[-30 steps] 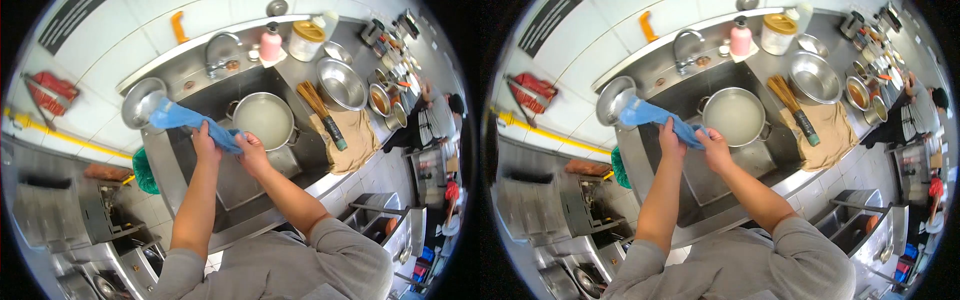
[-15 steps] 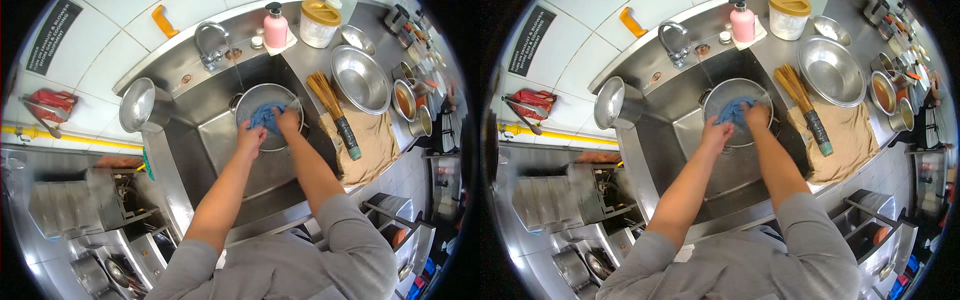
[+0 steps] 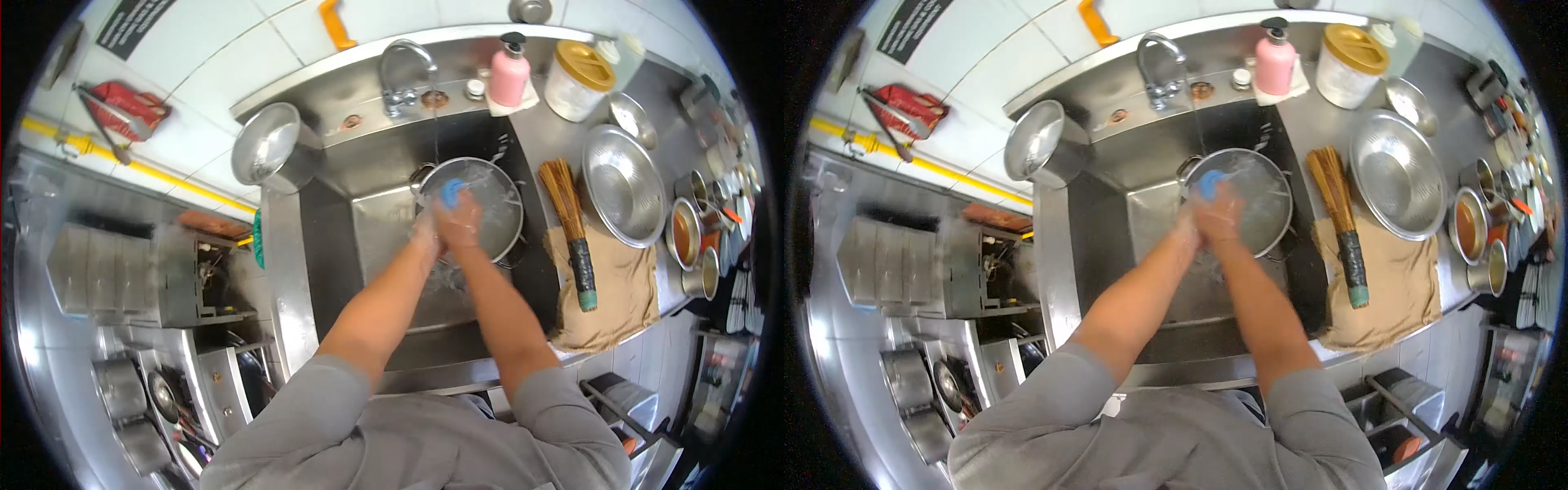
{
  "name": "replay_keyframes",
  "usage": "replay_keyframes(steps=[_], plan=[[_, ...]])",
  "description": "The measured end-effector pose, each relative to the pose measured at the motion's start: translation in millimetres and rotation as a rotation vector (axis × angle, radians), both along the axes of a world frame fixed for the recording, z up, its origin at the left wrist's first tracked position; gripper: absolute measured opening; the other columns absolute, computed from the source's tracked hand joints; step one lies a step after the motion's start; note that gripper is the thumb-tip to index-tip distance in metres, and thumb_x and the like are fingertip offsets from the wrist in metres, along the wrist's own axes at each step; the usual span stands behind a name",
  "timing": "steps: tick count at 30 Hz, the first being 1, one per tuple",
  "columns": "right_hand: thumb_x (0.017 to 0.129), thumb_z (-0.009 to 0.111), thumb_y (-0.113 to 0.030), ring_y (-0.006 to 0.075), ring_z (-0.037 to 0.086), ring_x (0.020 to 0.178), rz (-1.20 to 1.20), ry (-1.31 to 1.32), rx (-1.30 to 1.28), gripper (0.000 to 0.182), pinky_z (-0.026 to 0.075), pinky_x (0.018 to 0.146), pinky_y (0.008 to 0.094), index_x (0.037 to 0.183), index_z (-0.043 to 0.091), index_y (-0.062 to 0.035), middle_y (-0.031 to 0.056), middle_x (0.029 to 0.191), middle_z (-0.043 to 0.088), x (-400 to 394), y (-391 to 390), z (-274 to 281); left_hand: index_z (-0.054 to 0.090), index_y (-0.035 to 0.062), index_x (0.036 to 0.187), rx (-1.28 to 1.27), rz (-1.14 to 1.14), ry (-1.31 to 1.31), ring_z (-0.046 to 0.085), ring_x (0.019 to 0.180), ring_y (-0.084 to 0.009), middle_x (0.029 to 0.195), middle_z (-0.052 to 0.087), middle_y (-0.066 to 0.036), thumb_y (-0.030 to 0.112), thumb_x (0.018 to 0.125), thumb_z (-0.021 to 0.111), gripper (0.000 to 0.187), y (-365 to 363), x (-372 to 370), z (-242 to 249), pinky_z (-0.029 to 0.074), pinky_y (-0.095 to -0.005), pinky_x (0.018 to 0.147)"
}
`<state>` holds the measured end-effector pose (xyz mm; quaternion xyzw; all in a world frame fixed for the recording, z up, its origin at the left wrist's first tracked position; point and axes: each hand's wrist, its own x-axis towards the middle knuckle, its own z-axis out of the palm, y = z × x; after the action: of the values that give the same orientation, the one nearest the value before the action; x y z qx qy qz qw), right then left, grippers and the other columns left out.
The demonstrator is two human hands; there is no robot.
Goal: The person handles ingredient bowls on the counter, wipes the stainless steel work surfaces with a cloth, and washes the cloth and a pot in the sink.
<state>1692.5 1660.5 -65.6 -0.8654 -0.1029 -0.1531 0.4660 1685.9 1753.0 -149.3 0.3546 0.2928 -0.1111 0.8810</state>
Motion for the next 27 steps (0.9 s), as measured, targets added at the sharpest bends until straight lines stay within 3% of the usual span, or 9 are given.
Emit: replay_keyframes(steps=[5, 7, 10, 12, 15, 22, 24, 26, 27], plan=[[0.092, 0.067, -0.058, 0.0441, 0.070, 0.095, 0.038, 0.457, -0.421, 0.062, 0.053, 0.092, 0.0524, 0.105, 0.075, 0.0020, 0.0266, 0.110, 0.072, 65.0, -63.1, -44.7, 0.066, 0.0069, 0.123, 0.099, 0.063, 0.115, 0.067, 0.110, -0.0286, 0.122, 0.071, -0.010, 0.035, 0.104, 0.060, 0.034, -10.4, -20.9, 72.6, 0.051, -0.0514, 0.101], [0.093, 0.065, -0.061, 0.0460, 0.067, 0.113, -0.057, 0.406, -0.709, 0.068, 0.052, 0.095, 0.0546, 0.120, 0.071, 0.0011, 0.0274, 0.126, 0.069, 69.5, -72.7, -108.1, 0.065, 0.0071, 0.124, 0.038, 0.074, 0.122, 0.067, 0.112, -0.0290, 0.123, 0.071, -0.011, 0.036, 0.105, 0.057, 0.035, -7.5, -25.3, 65.5, 0.050, -0.0519, 0.103], [0.093, 0.066, -0.057, 0.0397, 0.070, 0.106, 0.208, 0.611, -0.470, 0.067, 0.054, 0.092, 0.0507, 0.122, 0.071, 0.0037, 0.0258, 0.120, 0.072, 72.1, -35.8, -272.1, 0.065, 0.0076, 0.126, -0.130, 0.095, 0.113, 0.065, 0.116, -0.0296, 0.125, 0.071, -0.011, 0.039, 0.107, 0.051, 0.039, 0.1, -19.9, 40.2, 0.048, -0.0533, 0.106], [0.091, 0.072, -0.040, 0.0301, 0.069, 0.103, 0.293, 1.090, 0.266, 0.052, 0.053, 0.090, 0.0466, 0.119, 0.071, 0.0034, 0.0201, 0.115, 0.072, 40.5, -28.8, -139.6, 0.065, 0.0080, 0.128, -0.240, 0.116, 0.102, 0.065, 0.118, -0.0297, 0.126, 0.070, -0.011, 0.041, 0.108, 0.048, 0.042, 3.6, -19.7, 40.4, 0.047, -0.0543, 0.107], [0.091, 0.076, -0.024, 0.0183, 0.065, 0.091, 0.184, 0.888, 0.905, 0.029, 0.054, 0.081, 0.0394, 0.109, 0.072, -0.0017, 0.0066, 0.100, 0.070, -12.2, -2.5, -7.8, 0.064, 0.0090, 0.131, -0.345, 0.066, 0.153, 0.063, 0.124, -0.0304, 0.129, 0.069, -0.013, 0.048, 0.108, 0.040, 0.051, 10.2, -19.3, 72.0, 0.046, -0.0548, 0.109], [0.088, 0.078, -0.028, 0.0238, 0.070, 0.077, 0.095, 0.422, 0.584, 0.029, 0.055, 0.073, 0.0407, 0.098, 0.074, -0.0017, 0.0095, 0.084, 0.073, -6.1, 15.0, 7.4, 0.064, 0.0127, 0.133, 0.056, 0.024, 0.164, 0.067, 0.117, -0.0325, 0.132, 0.069, -0.012, 0.059, 0.106, 0.040, 0.059, 4.6, -22.5, 50.8, 0.050, -0.0572, 0.102], [0.088, 0.078, -0.042, 0.0307, 0.074, 0.084, 0.036, 0.158, 0.040, 0.043, 0.056, 0.077, 0.0452, 0.109, 0.074, -0.0038, 0.0146, 0.091, 0.076, 22.3, -1.2, -16.9, 0.064, 0.0135, 0.133, 0.133, 0.021, 0.185, 0.068, 0.116, -0.0328, 0.133, 0.069, -0.012, 0.060, 0.105, 0.041, 0.059, 4.1, -26.9, 50.4, 0.051, -0.0578, 0.101], [0.087, 0.077, -0.048, 0.0360, 0.073, 0.090, 0.078, 0.318, -0.083, 0.051, 0.056, 0.082, 0.0478, 0.114, 0.073, -0.0056, 0.0185, 0.098, 0.075, 44.3, -28.1, -56.5, 0.067, 0.0083, 0.127, 0.136, 0.021, 0.045, 0.071, 0.106, -0.0308, 0.119, 0.073, -0.014, 0.057, 0.103, 0.049, 0.057, 0.4, -33.6, 57.5, 0.053, -0.0565, 0.098], [0.086, 0.075, -0.055, 0.0413, 0.072, 0.096, 0.120, 0.477, -0.220, 0.058, 0.056, 0.086, 0.0503, 0.119, 0.072, -0.0073, 0.0224, 0.105, 0.075, 47.5, -37.5, -69.2, 0.058, 0.0034, 0.140, 0.116, -0.017, -0.055, 0.059, 0.131, -0.0351, 0.140, 0.063, -0.018, 0.060, 0.099, 0.055, 0.070, 1.1, -39.2, 64.3, 0.036, -0.0653, 0.114]])
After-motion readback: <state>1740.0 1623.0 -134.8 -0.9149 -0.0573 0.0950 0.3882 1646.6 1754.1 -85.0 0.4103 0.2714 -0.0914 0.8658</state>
